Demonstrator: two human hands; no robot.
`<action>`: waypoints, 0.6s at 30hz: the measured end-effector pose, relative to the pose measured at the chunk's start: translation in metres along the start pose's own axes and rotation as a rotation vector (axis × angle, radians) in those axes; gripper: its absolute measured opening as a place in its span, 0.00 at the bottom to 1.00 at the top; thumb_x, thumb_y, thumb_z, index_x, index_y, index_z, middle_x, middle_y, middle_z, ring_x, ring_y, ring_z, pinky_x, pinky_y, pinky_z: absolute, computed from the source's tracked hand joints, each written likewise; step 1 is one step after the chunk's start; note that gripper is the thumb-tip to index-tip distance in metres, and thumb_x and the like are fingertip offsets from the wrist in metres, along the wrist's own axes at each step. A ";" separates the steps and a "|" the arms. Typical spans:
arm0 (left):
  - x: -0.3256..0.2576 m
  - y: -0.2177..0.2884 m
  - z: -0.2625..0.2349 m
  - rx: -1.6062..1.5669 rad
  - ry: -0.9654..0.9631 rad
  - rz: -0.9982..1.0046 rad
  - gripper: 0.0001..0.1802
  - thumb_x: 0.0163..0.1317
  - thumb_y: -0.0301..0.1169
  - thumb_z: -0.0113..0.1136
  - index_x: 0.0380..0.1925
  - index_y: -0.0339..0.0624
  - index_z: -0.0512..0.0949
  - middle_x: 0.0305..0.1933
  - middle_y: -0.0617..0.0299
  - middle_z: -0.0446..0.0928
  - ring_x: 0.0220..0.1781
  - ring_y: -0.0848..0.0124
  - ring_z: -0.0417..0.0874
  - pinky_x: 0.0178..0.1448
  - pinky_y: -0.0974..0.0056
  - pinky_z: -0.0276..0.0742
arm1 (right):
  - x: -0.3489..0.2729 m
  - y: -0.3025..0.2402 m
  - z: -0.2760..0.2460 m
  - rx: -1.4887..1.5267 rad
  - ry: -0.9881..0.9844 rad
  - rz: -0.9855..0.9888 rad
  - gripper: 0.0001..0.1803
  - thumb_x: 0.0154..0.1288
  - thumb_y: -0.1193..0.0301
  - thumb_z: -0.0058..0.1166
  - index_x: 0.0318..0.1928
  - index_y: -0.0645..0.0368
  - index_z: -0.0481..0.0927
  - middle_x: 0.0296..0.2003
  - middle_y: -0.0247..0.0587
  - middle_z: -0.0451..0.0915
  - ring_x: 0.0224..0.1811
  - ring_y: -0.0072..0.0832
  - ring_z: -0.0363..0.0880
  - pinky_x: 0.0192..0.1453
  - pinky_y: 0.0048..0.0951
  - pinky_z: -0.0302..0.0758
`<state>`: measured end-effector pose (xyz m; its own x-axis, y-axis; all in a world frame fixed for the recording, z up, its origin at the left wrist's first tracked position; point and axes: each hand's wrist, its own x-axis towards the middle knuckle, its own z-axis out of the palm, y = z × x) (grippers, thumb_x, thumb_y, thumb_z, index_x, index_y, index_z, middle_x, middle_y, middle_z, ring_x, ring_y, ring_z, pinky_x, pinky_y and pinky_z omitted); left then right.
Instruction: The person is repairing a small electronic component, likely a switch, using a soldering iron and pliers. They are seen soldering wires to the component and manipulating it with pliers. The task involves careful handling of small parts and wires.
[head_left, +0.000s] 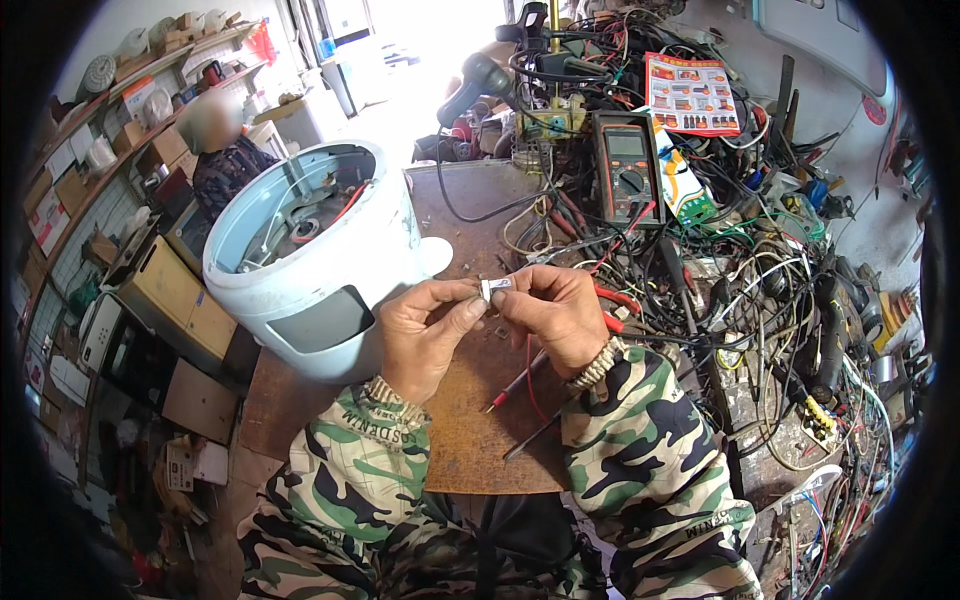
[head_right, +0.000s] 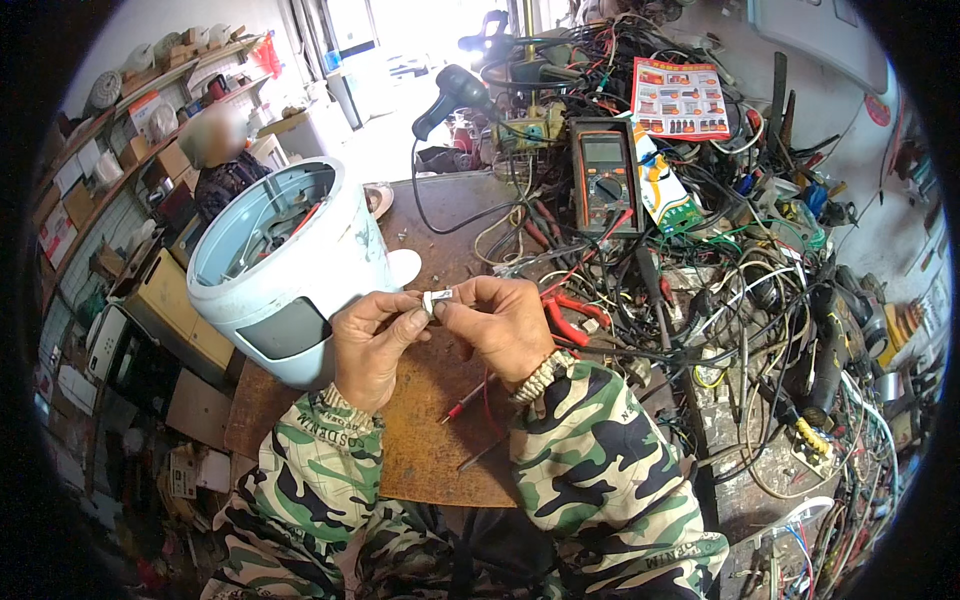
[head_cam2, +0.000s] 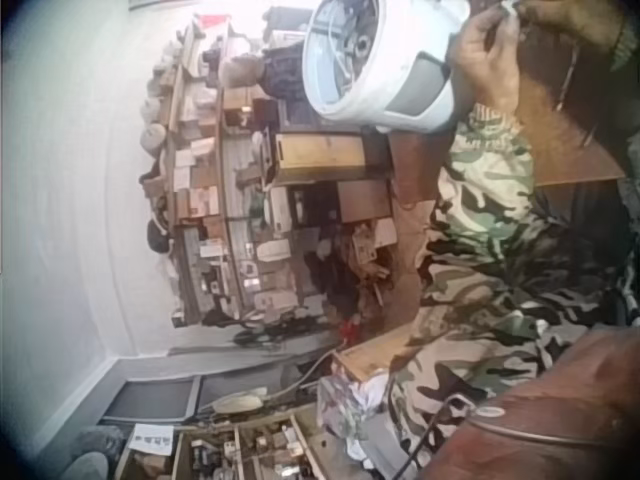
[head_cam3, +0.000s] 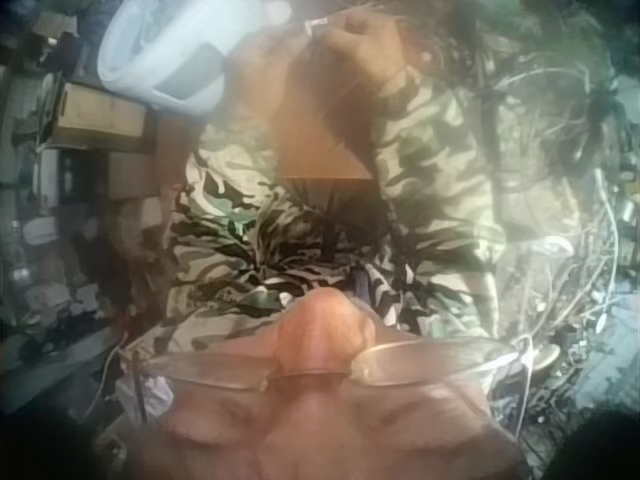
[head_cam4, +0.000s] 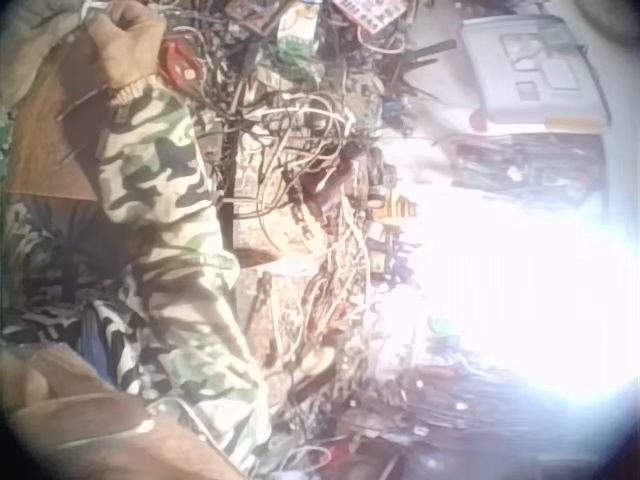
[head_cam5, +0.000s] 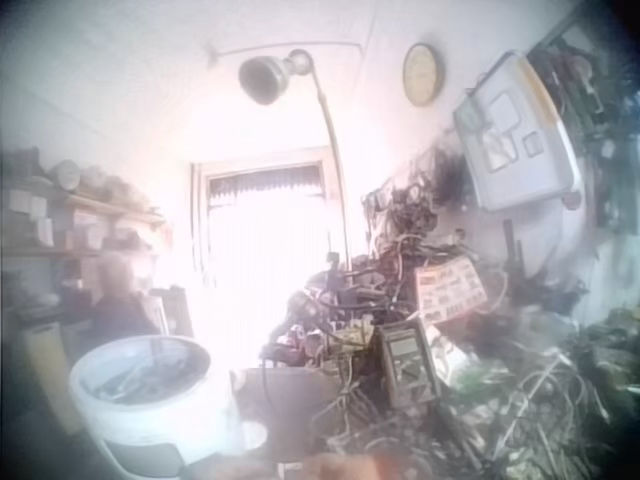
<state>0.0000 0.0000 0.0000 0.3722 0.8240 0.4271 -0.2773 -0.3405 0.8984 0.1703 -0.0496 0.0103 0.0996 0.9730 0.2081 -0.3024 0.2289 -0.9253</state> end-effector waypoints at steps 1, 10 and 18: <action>0.000 0.000 0.000 0.005 -0.002 0.006 0.08 0.64 0.23 0.66 0.41 0.33 0.80 0.44 0.56 0.83 0.41 0.73 0.84 0.43 0.68 0.86 | 0.000 -0.001 0.000 0.005 0.002 0.016 0.07 0.63 0.75 0.62 0.32 0.67 0.82 0.23 0.34 0.79 0.19 0.18 0.73 0.21 0.21 0.69; 0.002 -0.002 -0.004 0.036 0.002 -0.029 0.08 0.63 0.23 0.67 0.41 0.32 0.80 0.42 0.57 0.83 0.41 0.74 0.84 0.45 0.69 0.84 | 0.001 0.000 0.001 0.002 -0.002 0.009 0.06 0.63 0.76 0.63 0.32 0.67 0.82 0.23 0.34 0.79 0.19 0.17 0.73 0.21 0.21 0.70; 0.000 0.002 -0.001 0.053 0.011 -0.004 0.10 0.63 0.22 0.67 0.42 0.32 0.79 0.41 0.58 0.83 0.40 0.76 0.83 0.48 0.72 0.81 | 0.001 0.003 0.001 -0.091 -0.004 -0.045 0.05 0.64 0.77 0.62 0.34 0.68 0.83 0.24 0.33 0.80 0.21 0.16 0.74 0.23 0.20 0.72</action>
<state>-0.0014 0.0002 0.0016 0.3637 0.8300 0.4229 -0.2286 -0.3606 0.9043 0.1682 -0.0477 0.0081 0.1073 0.9620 0.2511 -0.2107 0.2688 -0.9399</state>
